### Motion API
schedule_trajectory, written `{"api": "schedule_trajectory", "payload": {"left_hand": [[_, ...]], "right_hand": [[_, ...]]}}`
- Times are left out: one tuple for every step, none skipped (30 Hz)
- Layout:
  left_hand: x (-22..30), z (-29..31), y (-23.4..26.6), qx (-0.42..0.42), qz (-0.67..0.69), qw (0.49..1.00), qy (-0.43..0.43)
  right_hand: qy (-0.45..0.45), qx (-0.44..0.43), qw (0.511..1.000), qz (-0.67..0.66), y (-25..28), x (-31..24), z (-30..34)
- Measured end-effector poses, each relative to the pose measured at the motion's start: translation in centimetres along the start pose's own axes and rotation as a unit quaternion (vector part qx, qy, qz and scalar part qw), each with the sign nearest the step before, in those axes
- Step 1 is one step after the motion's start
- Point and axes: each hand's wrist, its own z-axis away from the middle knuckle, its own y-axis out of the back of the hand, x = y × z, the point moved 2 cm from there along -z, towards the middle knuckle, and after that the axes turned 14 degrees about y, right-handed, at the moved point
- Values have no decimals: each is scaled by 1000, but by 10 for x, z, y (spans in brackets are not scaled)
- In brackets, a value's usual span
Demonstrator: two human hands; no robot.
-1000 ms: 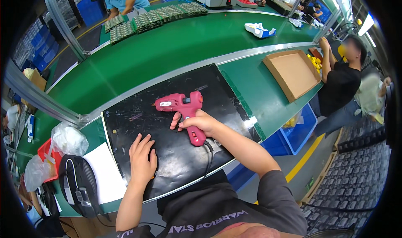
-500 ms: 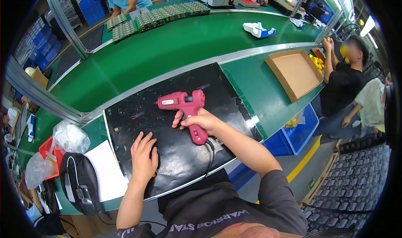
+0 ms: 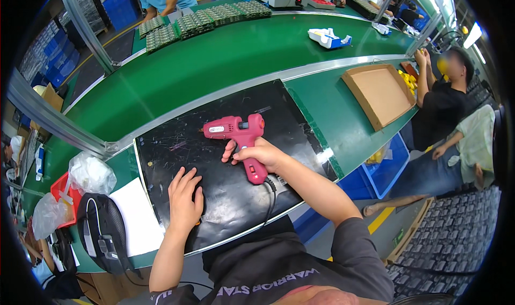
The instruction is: Using a hot glue gun to secure a red wire inside a white plastic component housing on a factory assembly line.
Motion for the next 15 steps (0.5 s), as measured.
{"api": "schedule_trajectory", "payload": {"left_hand": [[0, 0, 0, -1, 1, 1000, 1], [0, -1, 0, -1, 0, 1000, 1], [0, 0, 0, -3, -1, 1000, 4], [1, 0, 0, -4, -3, 1000, 7], [1, 0, 0, -4, -3, 1000, 7], [0, -1, 0, -5, -2, 1000, 6], [0, -1, 0, -5, -1, 1000, 5], [0, 0, 0, -6, -1, 1000, 6], [0, 0, 0, -6, -1, 1000, 6], [0, 0, 0, -5, -1, 1000, 7], [-1, 0, -1, -5, -1, 1000, 8], [-1, 0, -1, -4, 1, 1000, 7], [-2, 0, -1, -3, 3, 1000, 5], [-1, 0, -1, -2, 3, 1000, 6], [-1, 0, 0, -3, 4, 1000, 6]], "right_hand": [[0, -1, 1000, -2, 0, 0, 0], [1, -2, 1000, -4, 0, 0, -1], [1, -2, 1000, -4, -1, 0, -1], [0, -2, 1000, -7, -1, 0, -1], [0, -2, 1000, -10, -1, 0, -1], [0, -2, 1000, -10, -1, -1, 0], [-1, -1, 1000, -9, -1, -1, 0], [-2, 0, 1000, -8, -1, -1, 0], [-2, -1, 1000, -8, -1, -1, 0], [-3, -1, 1000, -8, 0, 0, 0], [-4, -1, 1000, -8, 0, 0, 0], [-4, -2, 1000, -7, -1, 0, 0], [-4, -2, 1000, -7, -1, 0, 0], [-4, -3, 1000, -7, -1, -1, -1], [-4, -4, 1000, -7, -1, -1, 0]]}}
